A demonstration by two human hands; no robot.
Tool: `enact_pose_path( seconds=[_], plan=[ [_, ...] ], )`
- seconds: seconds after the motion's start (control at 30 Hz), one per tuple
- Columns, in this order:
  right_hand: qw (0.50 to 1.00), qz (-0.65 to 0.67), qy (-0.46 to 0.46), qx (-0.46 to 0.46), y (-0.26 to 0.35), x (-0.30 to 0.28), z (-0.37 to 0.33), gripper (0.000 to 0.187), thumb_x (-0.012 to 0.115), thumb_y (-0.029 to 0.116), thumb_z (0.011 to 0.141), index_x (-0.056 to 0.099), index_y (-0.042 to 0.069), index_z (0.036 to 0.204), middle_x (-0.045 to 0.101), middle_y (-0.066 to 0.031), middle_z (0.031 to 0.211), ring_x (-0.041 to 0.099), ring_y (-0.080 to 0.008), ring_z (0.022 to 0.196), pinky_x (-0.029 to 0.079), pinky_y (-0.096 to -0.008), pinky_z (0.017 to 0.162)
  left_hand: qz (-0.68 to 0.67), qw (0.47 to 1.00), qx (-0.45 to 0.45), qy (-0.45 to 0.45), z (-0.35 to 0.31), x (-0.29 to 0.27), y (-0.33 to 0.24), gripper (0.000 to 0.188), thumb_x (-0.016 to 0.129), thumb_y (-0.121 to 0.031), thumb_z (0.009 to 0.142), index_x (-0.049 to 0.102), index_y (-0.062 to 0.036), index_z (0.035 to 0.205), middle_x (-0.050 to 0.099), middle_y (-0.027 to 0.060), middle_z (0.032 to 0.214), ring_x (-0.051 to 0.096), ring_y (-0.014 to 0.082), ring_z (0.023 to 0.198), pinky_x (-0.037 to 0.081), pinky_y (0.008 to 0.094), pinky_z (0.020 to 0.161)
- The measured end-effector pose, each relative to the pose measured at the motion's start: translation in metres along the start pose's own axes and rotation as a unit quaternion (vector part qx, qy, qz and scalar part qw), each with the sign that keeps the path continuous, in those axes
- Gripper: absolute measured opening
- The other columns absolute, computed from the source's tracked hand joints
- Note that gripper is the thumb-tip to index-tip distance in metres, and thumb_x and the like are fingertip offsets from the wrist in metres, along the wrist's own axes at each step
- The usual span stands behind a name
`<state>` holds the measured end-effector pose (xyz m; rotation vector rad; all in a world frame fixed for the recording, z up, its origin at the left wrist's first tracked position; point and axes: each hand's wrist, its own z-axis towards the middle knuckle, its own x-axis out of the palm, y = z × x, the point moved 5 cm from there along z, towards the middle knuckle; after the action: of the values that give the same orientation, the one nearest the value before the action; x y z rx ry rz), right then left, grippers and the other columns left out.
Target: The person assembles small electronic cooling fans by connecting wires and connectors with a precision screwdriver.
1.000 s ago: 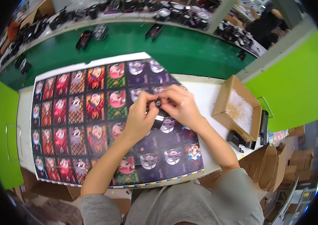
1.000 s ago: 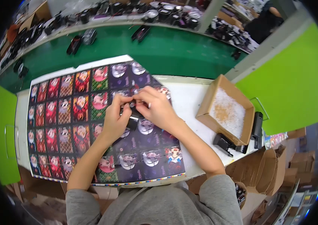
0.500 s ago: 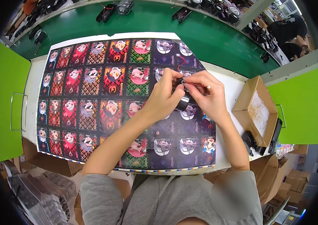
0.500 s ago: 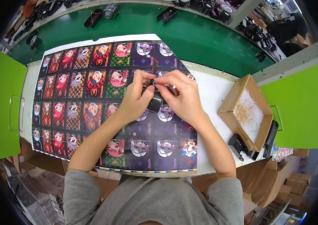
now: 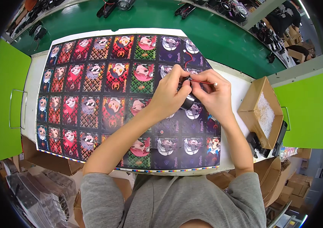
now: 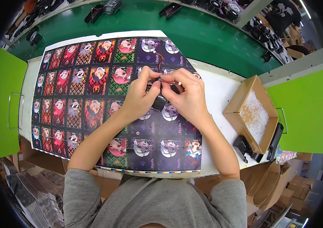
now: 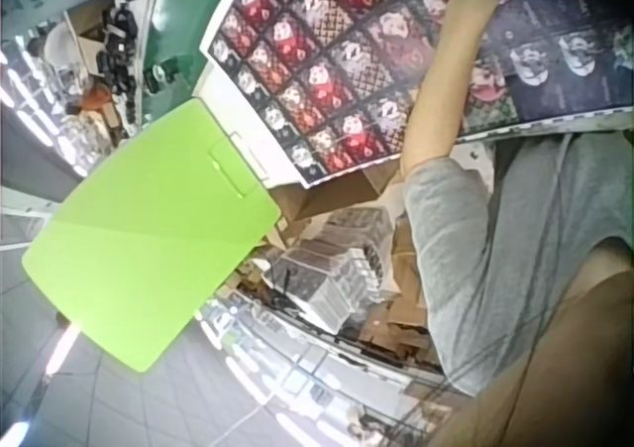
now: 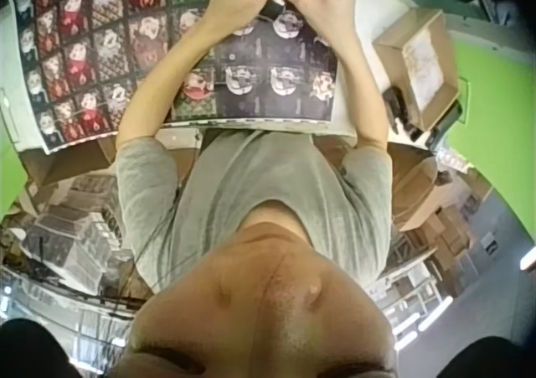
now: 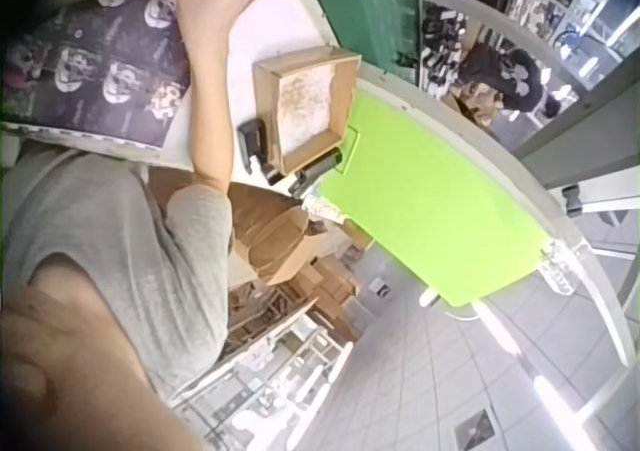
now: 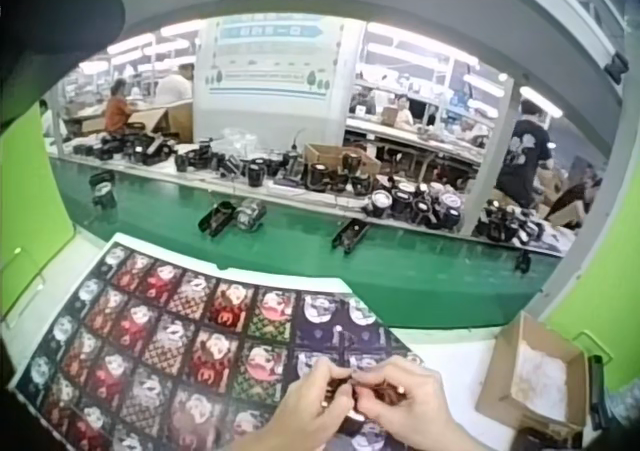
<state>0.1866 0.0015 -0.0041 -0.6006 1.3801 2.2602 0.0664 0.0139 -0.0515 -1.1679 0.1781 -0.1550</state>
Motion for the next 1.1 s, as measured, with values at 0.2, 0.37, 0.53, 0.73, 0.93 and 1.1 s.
enact_pose_path(
  seconds=[0.2, 0.37, 0.53, 0.73, 0.93, 1.1],
  plan=[
    [0.998, -0.047, -0.02, -0.028, 0.005, -0.001, 0.001, 0.012, 0.064, -0.001, 0.065, 0.061, 0.001, 0.076, 0.056, -0.0052, 0.067, 0.047, -0.0095, 0.046, 0.036, -0.0223, 0.042, -0.003, 1.0, -0.014, -0.023, 0.003, 0.001, 0.0, 0.013, 0.049, -0.005, 0.079, 0.042, 0.0019, 0.088, 0.054, 0.0147, 0.076, 0.055, 0.02, 0.067, 0.044, 0.0312, 0.059],
    [0.998, -0.06, -0.023, -0.025, 0.006, 0.0, -0.001, 0.013, 0.064, -0.001, 0.064, 0.06, 0.0, 0.076, 0.055, -0.0057, 0.066, 0.047, -0.0101, 0.047, 0.037, -0.0227, 0.042, -0.018, 0.999, -0.027, -0.021, 0.003, 0.002, 0.003, 0.011, 0.049, -0.005, 0.079, 0.043, 0.0014, 0.087, 0.055, 0.014, 0.075, 0.056, 0.0189, 0.064, 0.044, 0.0303, 0.057],
    [0.989, -0.119, -0.021, -0.088, 0.014, -0.002, -0.003, 0.015, 0.064, 0.0, 0.066, 0.058, 0.0, 0.079, 0.056, -0.0085, 0.069, 0.053, -0.0176, 0.052, 0.044, -0.0285, 0.046, -0.017, 0.999, -0.022, -0.03, 0.003, 0.002, -0.001, 0.011, 0.05, -0.006, 0.08, 0.045, 0.001, 0.086, 0.056, 0.0131, 0.075, 0.056, 0.0183, 0.063, 0.044, 0.0294, 0.056],
    [0.968, -0.192, 0.008, -0.163, 0.022, -0.003, -0.007, 0.017, 0.065, 0.002, 0.066, 0.053, 0.001, 0.078, 0.054, -0.0079, 0.071, 0.057, -0.0235, 0.058, 0.048, -0.032, 0.05, 0.023, 0.999, -0.019, -0.035, 0.001, 0.003, -0.007, 0.011, 0.051, -0.006, 0.079, 0.047, 0.0011, 0.086, 0.056, 0.0128, 0.076, 0.056, 0.0189, 0.065, 0.045, 0.0304, 0.056],
    [0.971, -0.174, -0.009, -0.162, 0.015, -0.005, -0.006, 0.017, 0.065, 0.002, 0.065, 0.053, 0.001, 0.077, 0.055, -0.0077, 0.071, 0.057, -0.023, 0.058, 0.048, -0.0307, 0.051, 0.023, 0.998, -0.038, -0.036, 0.001, 0.001, -0.009, 0.013, 0.053, -0.007, 0.077, 0.048, 0.0009, 0.085, 0.056, 0.0138, 0.076, 0.058, 0.0232, 0.067, 0.046, 0.0319, 0.058],
    [0.993, -0.097, -0.008, -0.073, 0.013, -0.005, -0.001, 0.015, 0.064, 0.001, 0.064, 0.054, 0.0, 0.074, 0.057, -0.009, 0.068, 0.059, -0.0206, 0.058, 0.048, -0.0282, 0.05, 0.047, 0.998, -0.015, -0.034, 0.0, -0.002, -0.011, 0.013, 0.054, -0.007, 0.076, 0.049, 0.0009, 0.085, 0.057, 0.0143, 0.077, 0.059, 0.0248, 0.069, 0.046, 0.0329, 0.061]
  ],
)
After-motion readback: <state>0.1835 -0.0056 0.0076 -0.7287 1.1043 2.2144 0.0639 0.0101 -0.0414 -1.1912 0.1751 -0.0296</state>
